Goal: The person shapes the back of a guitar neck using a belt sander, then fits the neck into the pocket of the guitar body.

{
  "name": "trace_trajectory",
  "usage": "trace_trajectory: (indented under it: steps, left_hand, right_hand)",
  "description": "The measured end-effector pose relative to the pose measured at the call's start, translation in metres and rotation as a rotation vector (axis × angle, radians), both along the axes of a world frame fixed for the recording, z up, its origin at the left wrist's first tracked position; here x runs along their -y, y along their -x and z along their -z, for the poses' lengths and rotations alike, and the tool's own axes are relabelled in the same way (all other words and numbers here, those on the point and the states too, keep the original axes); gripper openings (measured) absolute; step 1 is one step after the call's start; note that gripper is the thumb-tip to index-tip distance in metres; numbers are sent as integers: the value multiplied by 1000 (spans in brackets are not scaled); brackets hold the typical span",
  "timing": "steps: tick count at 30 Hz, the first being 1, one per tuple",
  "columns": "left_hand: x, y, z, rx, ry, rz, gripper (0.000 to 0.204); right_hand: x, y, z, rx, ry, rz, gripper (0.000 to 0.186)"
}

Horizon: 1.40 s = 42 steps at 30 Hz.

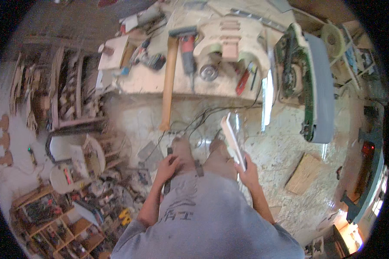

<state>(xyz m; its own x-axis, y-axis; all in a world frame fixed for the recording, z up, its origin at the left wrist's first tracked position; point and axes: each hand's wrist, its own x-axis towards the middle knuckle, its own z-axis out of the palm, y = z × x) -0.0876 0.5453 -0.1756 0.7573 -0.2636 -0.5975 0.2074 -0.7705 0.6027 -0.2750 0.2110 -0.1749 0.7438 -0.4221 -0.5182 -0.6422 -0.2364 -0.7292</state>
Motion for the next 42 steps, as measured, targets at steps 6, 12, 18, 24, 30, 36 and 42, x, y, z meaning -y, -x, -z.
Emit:
trace_trajectory:
  steps: [6, 12, 18, 24, 30, 36, 42]
  left_hand:
    - [65, -60, -27, 65, 105, 55, 39]
    - [174, -243, -34, -80, 619, -273, 68]
    - [290, -339, -60, -309, 319, 60, 81]
    - [327, -363, -18, -599, 513, 14, 46]
    - [330, -358, 21, -622, 742, -102, 10]
    - [324, -328, 4, -706, 800, -220, 9]
    - [318, -284, -51, -687, 899, -189, 21]
  right_hand:
    - [3, -15, -27, 67, -12, 66, 65]
    - [7, -3, -54, 79, 26, 118, 67]
    - [-9, 8, -65, 159, 115, 196, 68]
    - [-19, 5, -74, 117, 143, 335, 67]
    - [-25, -5, -70, 59, 207, 460, 65]
    - [-13, -19, -90, 184, 180, 524, 63]
    - [0, -6, -92, 301, 225, 588, 70]
